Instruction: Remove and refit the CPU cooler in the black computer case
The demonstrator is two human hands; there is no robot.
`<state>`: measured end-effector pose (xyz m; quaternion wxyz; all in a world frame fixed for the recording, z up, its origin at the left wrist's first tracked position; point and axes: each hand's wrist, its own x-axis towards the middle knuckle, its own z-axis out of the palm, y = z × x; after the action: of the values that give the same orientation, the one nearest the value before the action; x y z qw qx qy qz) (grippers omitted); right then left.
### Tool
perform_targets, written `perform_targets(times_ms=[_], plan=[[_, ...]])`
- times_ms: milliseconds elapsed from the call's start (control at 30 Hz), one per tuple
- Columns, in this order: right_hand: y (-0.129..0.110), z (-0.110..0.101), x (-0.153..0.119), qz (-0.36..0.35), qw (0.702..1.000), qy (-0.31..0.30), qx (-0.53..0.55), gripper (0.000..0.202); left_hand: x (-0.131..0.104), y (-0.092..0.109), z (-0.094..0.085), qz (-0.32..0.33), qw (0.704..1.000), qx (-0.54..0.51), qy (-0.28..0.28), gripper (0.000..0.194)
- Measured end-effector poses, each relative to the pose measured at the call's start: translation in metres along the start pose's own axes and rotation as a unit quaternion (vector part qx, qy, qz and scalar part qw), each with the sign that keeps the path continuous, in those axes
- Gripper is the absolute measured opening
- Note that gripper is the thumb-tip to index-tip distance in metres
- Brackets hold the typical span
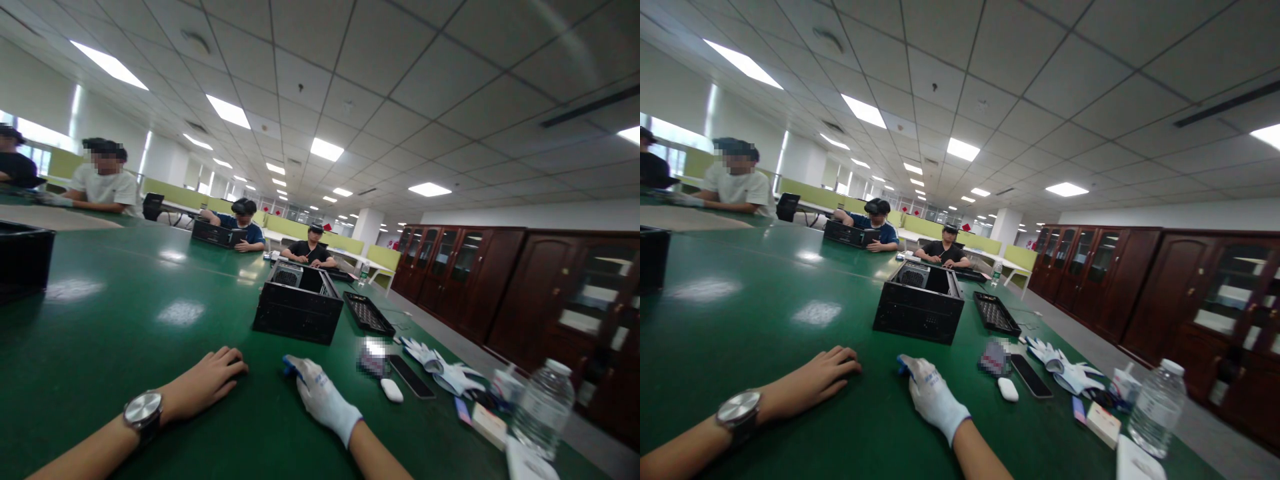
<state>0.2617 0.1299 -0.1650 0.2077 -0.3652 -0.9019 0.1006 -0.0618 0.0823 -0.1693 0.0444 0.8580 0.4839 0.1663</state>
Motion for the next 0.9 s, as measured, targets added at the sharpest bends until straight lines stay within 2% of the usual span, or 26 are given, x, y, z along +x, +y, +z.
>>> perform_targets(times_ms=[267, 467, 633, 900], plan=[[0.0021, 0.0015, -0.0004, -0.004, 1.000, 0.011, 0.009, 0.055, -0.0003, 0.0016, -0.0005, -0.001, 1.000, -0.002, 0.010, 0.037], [0.0033, 0.0024, 0.0002, -0.008, 1.000, 0.011, 0.004, 0.054, -0.0008, 0.0068, -0.0054, -0.010, 1.000, 0.005, -0.012, 0.037], [0.0028, 0.0034, 0.0001, -0.031, 0.999, 0.014, -0.012, 0.054, -0.0005, 0.0046, -0.0033, -0.007, 1.000, 0.012, -0.010, 0.037], [0.0000, 0.0018, -0.0008, -0.029, 0.999, 0.016, -0.003, 0.053, -0.0017, 0.0048, -0.0042, -0.007, 1.000, -0.001, -0.004, 0.037]])
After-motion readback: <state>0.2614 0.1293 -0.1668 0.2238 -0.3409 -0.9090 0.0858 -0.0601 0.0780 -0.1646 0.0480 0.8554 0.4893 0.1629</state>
